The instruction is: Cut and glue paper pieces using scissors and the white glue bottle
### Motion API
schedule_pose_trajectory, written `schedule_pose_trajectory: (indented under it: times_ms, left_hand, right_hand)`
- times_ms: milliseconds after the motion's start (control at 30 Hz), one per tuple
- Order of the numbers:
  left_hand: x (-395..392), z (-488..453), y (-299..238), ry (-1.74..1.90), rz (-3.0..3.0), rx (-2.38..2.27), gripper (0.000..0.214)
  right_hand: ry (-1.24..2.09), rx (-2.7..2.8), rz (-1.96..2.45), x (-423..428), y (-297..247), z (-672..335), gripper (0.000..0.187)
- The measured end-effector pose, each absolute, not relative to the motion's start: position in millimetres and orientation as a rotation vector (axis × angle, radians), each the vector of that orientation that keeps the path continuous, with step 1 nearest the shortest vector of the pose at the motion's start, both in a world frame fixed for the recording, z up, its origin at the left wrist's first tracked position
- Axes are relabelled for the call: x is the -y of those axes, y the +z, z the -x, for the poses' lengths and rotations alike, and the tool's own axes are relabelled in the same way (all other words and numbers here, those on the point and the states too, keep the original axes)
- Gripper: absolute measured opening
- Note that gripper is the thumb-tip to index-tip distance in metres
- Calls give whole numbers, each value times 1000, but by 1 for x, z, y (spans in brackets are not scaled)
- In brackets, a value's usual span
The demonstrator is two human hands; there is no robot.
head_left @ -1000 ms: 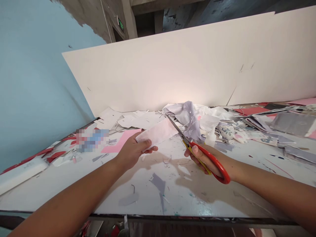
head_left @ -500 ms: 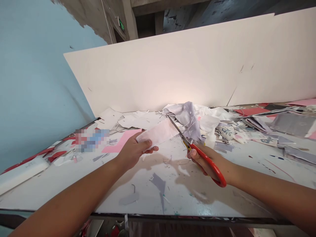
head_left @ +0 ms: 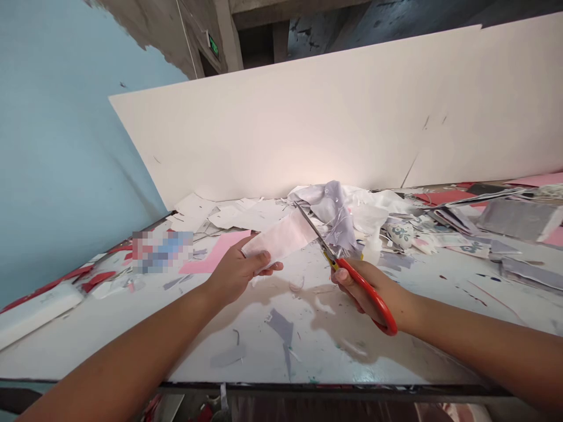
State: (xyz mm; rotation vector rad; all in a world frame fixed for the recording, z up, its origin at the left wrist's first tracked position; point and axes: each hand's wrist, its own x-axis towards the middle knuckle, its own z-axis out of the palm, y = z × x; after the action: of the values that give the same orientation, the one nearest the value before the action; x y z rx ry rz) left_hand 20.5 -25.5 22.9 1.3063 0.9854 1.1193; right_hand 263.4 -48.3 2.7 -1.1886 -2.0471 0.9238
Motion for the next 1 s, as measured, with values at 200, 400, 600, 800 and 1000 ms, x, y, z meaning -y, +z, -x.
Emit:
schedule_pose_trajectory:
  times_ms: [200, 400, 600, 800, 1000]
  left_hand:
    - [26, -20, 22, 1138, -1295, -974, 30]
    - [26, -20, 23, 1133, -1300, -963, 30]
    - [26, -18, 22, 1144, -1312, -968, 33]
    - [26, -18, 22, 1152, -1328, -950, 37]
    - [26, -19, 25, 1201, -1320, -975, 33]
  right_hand:
    - [915, 2044, 1146, 46, -3, -264, 44]
    - [933, 2014, 1155, 44, -5, -265, 44]
    - [938, 1997, 1181, 44, -6, -263, 44]
    - [993, 1879, 1242, 41, -5, -262, 49]
    - [1161, 1776, 1141, 40, -8, -263, 44]
